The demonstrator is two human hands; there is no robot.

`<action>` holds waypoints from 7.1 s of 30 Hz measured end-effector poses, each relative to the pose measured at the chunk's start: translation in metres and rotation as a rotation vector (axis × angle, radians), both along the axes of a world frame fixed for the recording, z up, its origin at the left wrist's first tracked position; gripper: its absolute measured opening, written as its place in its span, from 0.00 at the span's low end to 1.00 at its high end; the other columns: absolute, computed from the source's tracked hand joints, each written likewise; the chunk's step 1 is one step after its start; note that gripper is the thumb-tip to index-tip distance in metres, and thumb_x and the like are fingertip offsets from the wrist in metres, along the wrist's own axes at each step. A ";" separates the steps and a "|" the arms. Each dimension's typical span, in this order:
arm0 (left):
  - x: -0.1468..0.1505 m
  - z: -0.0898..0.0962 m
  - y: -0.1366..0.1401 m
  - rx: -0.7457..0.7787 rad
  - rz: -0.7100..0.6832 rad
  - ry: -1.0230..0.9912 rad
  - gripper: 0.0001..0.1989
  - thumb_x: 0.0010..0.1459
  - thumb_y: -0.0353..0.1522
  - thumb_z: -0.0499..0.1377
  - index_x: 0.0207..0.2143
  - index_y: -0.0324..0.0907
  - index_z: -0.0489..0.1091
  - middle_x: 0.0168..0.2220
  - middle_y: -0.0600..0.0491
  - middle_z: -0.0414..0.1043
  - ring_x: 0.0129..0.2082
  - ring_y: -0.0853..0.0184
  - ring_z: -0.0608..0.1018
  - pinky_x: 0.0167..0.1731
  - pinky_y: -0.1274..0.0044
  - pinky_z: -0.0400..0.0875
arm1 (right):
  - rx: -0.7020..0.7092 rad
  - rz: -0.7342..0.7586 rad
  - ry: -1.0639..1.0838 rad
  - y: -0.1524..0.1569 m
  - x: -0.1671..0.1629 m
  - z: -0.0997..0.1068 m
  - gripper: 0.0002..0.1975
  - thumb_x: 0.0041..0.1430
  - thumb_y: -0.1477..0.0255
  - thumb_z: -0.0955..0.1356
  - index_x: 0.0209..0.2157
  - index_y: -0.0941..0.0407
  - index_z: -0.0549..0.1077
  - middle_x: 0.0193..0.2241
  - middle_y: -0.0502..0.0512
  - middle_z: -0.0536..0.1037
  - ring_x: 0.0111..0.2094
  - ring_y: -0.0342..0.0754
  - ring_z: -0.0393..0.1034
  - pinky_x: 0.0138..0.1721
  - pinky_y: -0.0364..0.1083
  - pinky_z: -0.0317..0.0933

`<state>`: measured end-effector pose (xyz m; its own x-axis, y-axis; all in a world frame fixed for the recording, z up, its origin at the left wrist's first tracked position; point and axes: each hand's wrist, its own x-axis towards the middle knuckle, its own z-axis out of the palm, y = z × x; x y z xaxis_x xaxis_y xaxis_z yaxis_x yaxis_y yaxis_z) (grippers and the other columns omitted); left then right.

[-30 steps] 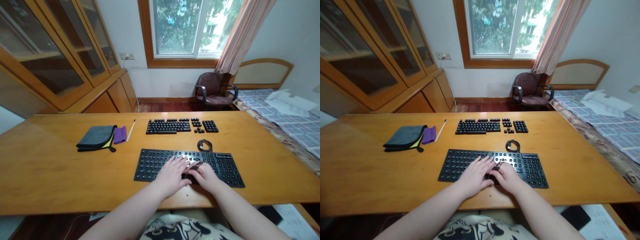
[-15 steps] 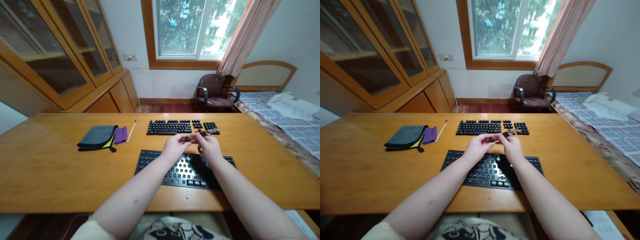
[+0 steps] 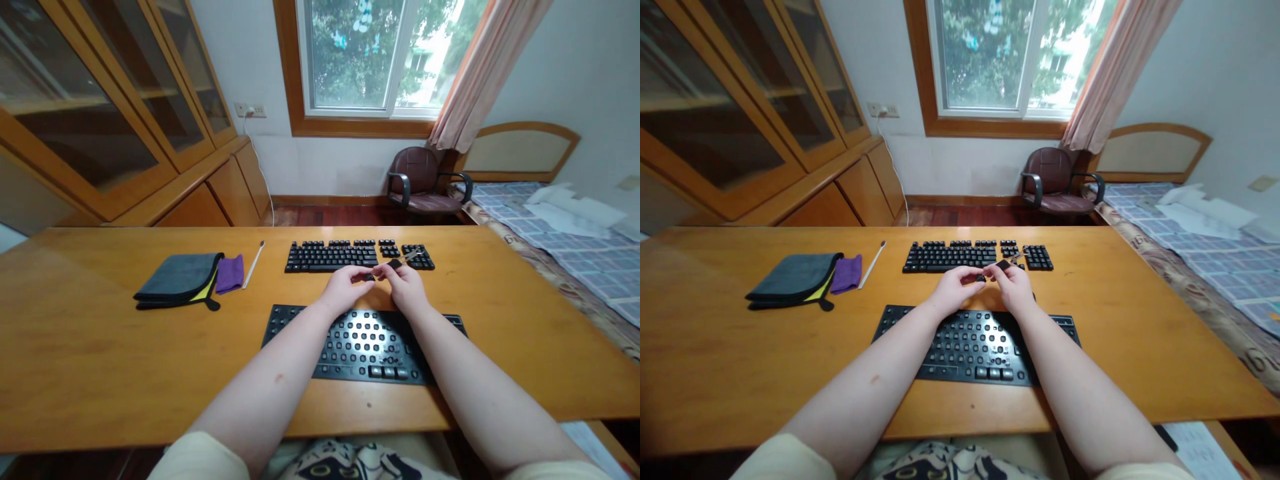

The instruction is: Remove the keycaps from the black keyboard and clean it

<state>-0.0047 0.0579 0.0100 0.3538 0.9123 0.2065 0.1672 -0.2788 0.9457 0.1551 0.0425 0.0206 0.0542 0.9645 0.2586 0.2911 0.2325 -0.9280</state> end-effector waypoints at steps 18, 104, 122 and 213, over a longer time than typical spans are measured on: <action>-0.005 0.007 0.002 0.219 -0.063 0.224 0.14 0.52 0.30 0.58 0.42 0.43 0.75 0.39 0.54 0.77 0.39 0.67 0.77 0.43 0.76 0.70 | 0.028 0.121 -0.058 0.001 0.007 -0.007 0.15 0.57 0.62 0.64 0.30 0.56 0.77 0.30 0.55 0.79 0.35 0.50 0.72 0.44 0.50 0.64; -0.005 -0.009 0.042 0.233 0.283 0.913 0.08 0.54 0.35 0.59 0.38 0.48 0.71 0.45 0.52 0.67 0.43 0.63 0.72 0.41 0.73 0.68 | 0.220 -0.134 -0.027 -0.007 -0.002 -0.005 0.16 0.60 0.60 0.62 0.31 0.55 0.75 0.25 0.52 0.71 0.26 0.45 0.66 0.31 0.45 0.62; -0.004 -0.006 0.041 0.211 0.267 0.914 0.07 0.54 0.36 0.59 0.36 0.48 0.72 0.45 0.53 0.68 0.42 0.64 0.72 0.41 0.74 0.67 | 0.224 -0.133 -0.023 -0.008 -0.003 -0.002 0.16 0.60 0.60 0.62 0.29 0.56 0.74 0.24 0.51 0.71 0.25 0.45 0.66 0.31 0.45 0.61; -0.015 -0.005 -0.017 -0.267 0.169 -0.196 0.15 0.44 0.28 0.66 0.37 0.36 0.72 0.34 0.48 0.77 0.33 0.67 0.77 0.41 0.70 0.73 | -0.035 0.235 0.125 0.008 -0.021 -0.003 0.12 0.50 0.61 0.69 0.28 0.56 0.76 0.27 0.52 0.76 0.31 0.47 0.69 0.39 0.48 0.63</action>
<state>-0.0199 0.0406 0.0052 0.1708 0.9853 0.0022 -0.0020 -0.0019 1.0000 0.1344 0.0501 0.0173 -0.1425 0.9626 0.2303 0.1157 0.2473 -0.9620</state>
